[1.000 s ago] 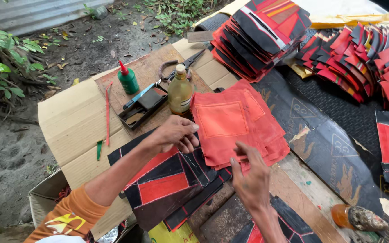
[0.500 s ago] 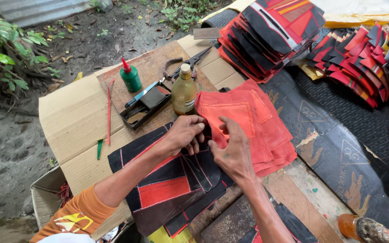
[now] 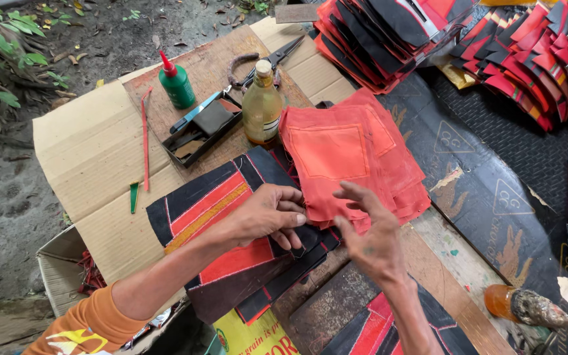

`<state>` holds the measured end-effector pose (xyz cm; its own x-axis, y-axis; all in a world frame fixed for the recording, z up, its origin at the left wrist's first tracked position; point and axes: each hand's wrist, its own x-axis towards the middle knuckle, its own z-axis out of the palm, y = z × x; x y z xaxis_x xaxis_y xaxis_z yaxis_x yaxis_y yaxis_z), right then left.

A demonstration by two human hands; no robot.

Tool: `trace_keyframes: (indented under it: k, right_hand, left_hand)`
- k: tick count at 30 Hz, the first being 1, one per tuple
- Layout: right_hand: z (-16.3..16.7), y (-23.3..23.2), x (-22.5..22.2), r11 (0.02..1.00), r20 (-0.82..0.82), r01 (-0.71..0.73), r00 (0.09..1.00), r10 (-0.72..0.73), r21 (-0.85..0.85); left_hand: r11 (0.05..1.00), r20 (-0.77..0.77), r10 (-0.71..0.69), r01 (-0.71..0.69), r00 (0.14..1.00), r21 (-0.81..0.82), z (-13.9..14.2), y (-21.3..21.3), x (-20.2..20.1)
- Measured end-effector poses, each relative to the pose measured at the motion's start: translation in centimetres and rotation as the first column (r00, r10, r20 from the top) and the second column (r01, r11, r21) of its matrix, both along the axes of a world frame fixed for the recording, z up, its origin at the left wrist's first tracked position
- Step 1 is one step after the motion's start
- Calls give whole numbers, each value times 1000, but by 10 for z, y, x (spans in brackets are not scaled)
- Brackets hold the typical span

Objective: The person aligns a red fabric pouch with a black zipper on a wooden work surface, then uses a small bottle to apply adhesive along the zipper edges. The person presses the zipper into place and stacks the finished pouch with others.

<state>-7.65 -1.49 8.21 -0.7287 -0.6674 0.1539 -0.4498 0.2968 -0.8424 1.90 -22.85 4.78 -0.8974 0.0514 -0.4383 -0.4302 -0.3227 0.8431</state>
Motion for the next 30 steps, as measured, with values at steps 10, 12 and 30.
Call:
trace_keyframes:
  k: [10,12,30]
  right_hand:
    - [-21,-12,13,997,-180,41,982,-53,-73]
    - [-24,-13,12,989,-85,107,990,-116,-101]
    - [-11,-13,-30,882,437,371,872,-222,-292]
  left_hand:
    - [998,-24,40,-41,999,-55,-1,14,-4]
    - [997,-11,46,-46,999,-65,2,19,-7]
    - [949,84,80,-50,993,-311,23,27,-15]
